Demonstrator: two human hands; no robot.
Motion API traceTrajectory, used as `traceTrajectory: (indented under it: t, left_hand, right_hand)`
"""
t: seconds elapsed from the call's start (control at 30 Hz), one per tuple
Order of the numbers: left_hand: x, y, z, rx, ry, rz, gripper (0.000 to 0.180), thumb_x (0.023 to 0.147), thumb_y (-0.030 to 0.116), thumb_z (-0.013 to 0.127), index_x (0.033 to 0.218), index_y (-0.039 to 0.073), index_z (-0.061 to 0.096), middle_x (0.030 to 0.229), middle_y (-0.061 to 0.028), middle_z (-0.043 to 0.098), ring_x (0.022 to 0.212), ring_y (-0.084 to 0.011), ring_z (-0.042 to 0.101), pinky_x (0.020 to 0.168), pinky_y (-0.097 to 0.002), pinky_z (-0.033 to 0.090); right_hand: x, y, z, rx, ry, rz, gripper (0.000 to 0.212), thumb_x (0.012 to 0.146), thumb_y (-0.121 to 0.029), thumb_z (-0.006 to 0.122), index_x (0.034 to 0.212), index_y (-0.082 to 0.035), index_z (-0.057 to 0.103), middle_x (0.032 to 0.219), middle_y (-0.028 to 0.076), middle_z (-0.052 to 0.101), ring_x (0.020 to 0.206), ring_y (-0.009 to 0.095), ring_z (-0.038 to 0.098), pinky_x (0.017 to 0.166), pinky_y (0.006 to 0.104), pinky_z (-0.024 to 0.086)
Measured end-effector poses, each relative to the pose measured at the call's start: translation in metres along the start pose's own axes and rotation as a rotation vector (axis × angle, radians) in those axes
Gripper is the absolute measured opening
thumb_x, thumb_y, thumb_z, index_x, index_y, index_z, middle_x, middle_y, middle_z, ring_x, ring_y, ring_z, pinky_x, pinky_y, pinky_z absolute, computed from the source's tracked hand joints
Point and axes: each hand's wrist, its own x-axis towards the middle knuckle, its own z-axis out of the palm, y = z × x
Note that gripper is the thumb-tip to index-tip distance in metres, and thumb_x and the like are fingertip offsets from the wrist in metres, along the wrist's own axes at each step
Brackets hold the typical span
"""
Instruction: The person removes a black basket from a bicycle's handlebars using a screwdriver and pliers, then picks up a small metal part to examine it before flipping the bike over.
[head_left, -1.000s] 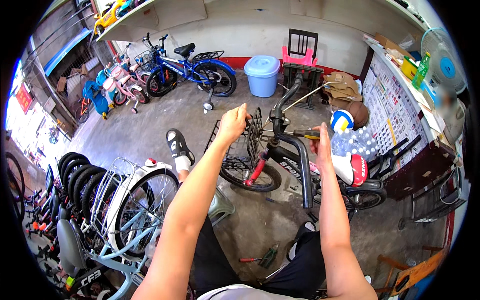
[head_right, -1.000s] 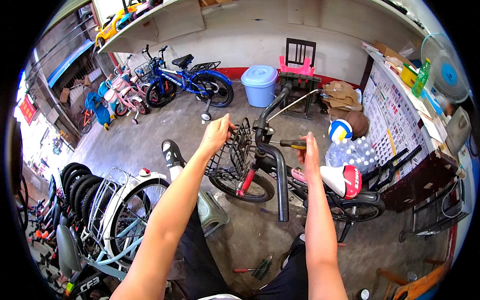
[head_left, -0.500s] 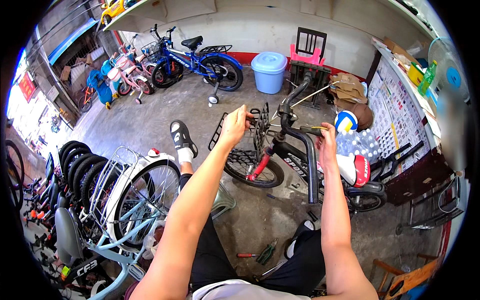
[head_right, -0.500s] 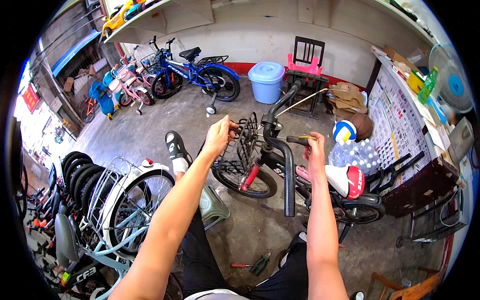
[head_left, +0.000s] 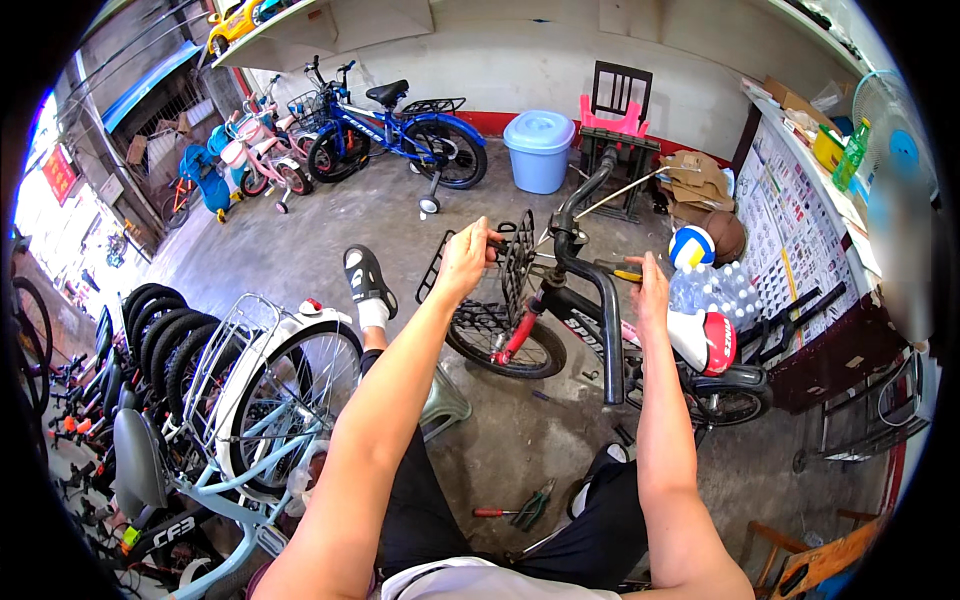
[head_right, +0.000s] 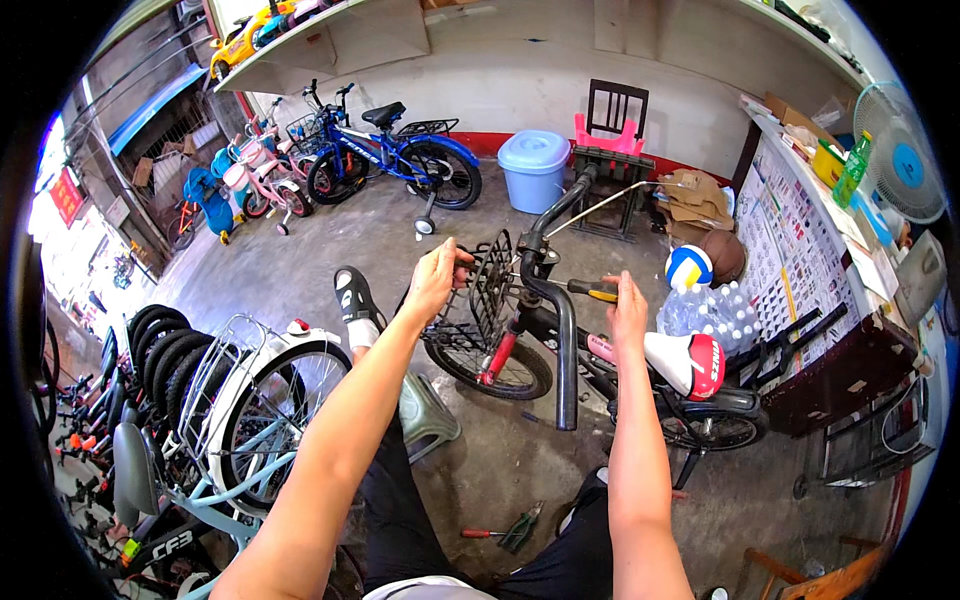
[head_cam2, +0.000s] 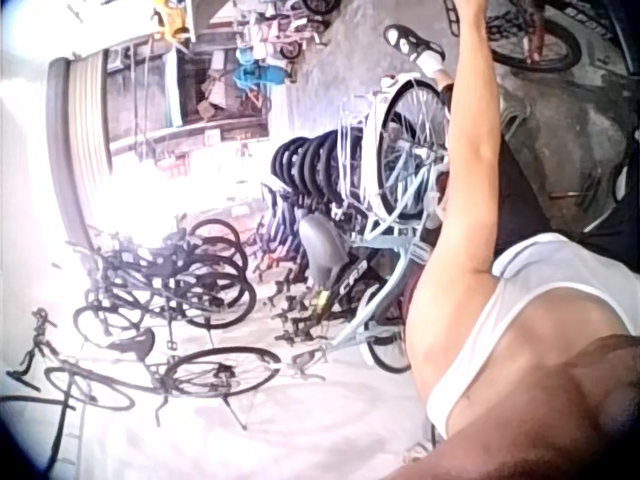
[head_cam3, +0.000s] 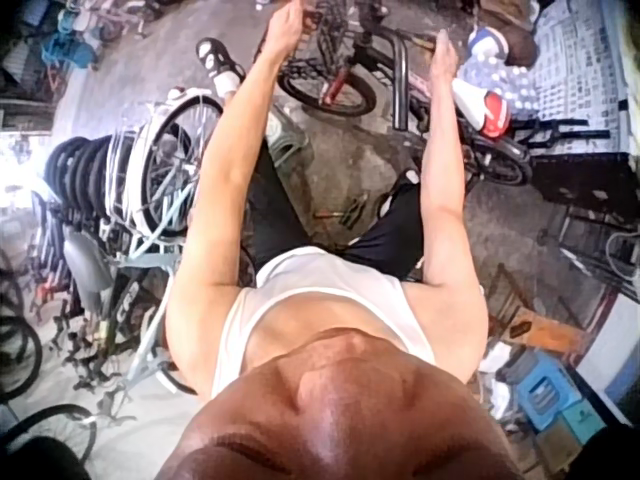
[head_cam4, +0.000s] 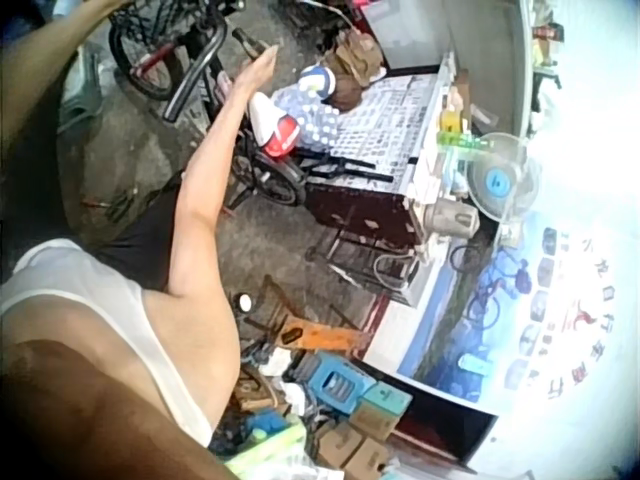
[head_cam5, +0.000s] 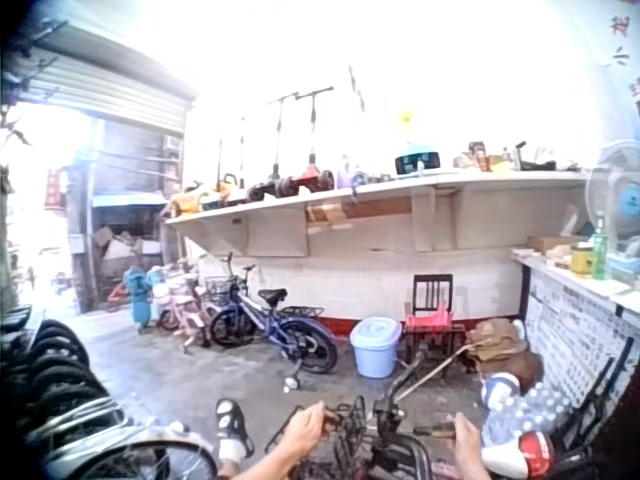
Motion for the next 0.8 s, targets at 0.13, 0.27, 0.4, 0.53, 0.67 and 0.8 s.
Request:
traceTrajectory:
  t: [0.13, 0.27, 0.4, 0.53, 0.67, 0.8]
  left_hand:
    - [-0.001, -0.007, -0.002, -0.039, -0.004, -0.029, 0.06, 0.113, 0.051, 0.042, 0.109, 0.0, 0.072, 0.077, -0.0001, 0.06, 0.07, -0.0089, 0.057, 0.066, -0.0267, 0.052]
    - [-0.004, -0.009, -0.007, -0.042, -0.009, -0.019, 0.061, 0.113, 0.052, 0.041, 0.109, 0.0, 0.072, 0.078, 0.0003, 0.06, 0.071, -0.0087, 0.056, 0.067, -0.0265, 0.052]
    - [0.001, -0.011, -0.001, -0.05, 0.006, 0.006, 0.057, 0.112, 0.05, 0.044, 0.106, 0.0, 0.072, 0.074, -0.0008, 0.063, 0.068, -0.0106, 0.06, 0.064, -0.0294, 0.053]
    - [-0.003, -0.008, -0.004, -0.005, -0.005, -0.026, 0.06, 0.113, 0.052, 0.041, 0.11, 0.001, 0.072, 0.079, 0.0001, 0.061, 0.072, -0.0094, 0.058, 0.067, -0.0271, 0.053]
    - [0.0, -0.006, 0.003, -0.061, -0.022, -0.01, 0.059, 0.113, 0.052, 0.041, 0.109, 0.001, 0.072, 0.079, 0.0, 0.061, 0.071, -0.0094, 0.057, 0.066, -0.0272, 0.053]
    - [-0.002, -0.012, -0.007, -0.051, -0.025, -0.012, 0.06, 0.113, 0.051, 0.041, 0.113, 0.0, 0.071, 0.08, -0.0004, 0.061, 0.072, -0.0092, 0.057, 0.068, -0.027, 0.052]
  right_hand:
    - [-0.001, 0.007, 0.009, 0.093, 0.056, -0.122, 0.042, 0.108, -0.044, 0.049, 0.126, -0.011, 0.066, 0.085, -0.003, 0.057, 0.065, 0.005, 0.046, 0.055, 0.0241, 0.032]
    - [-0.001, -0.003, 0.003, 0.052, -0.066, 0.061, 0.045, 0.105, -0.043, 0.052, 0.135, -0.012, 0.059, 0.096, 0.0, 0.058, 0.073, 0.006, 0.05, 0.06, 0.0232, 0.037]
    - [0.006, 0.011, 0.002, 0.07, 0.016, -0.133, 0.049, 0.106, -0.052, 0.052, 0.13, -0.01, 0.061, 0.085, -0.001, 0.056, 0.063, 0.005, 0.046, 0.053, 0.0226, 0.033]
    - [-0.001, -0.002, 0.003, 0.09, -0.043, 0.004, 0.038, 0.107, -0.039, 0.049, 0.129, -0.01, 0.061, 0.09, -0.001, 0.056, 0.069, 0.006, 0.048, 0.059, 0.0216, 0.036]
    - [0.009, 0.018, -0.002, -0.036, 0.037, -0.211, 0.043, 0.108, -0.042, 0.051, 0.134, -0.009, 0.057, 0.091, 0.0, 0.056, 0.068, 0.007, 0.049, 0.058, 0.0241, 0.037]
    - [-0.002, -0.002, 0.008, 0.142, -0.075, -0.052, 0.043, 0.106, -0.04, 0.056, 0.135, -0.009, 0.057, 0.087, -0.002, 0.056, 0.07, 0.007, 0.049, 0.057, 0.0248, 0.037]
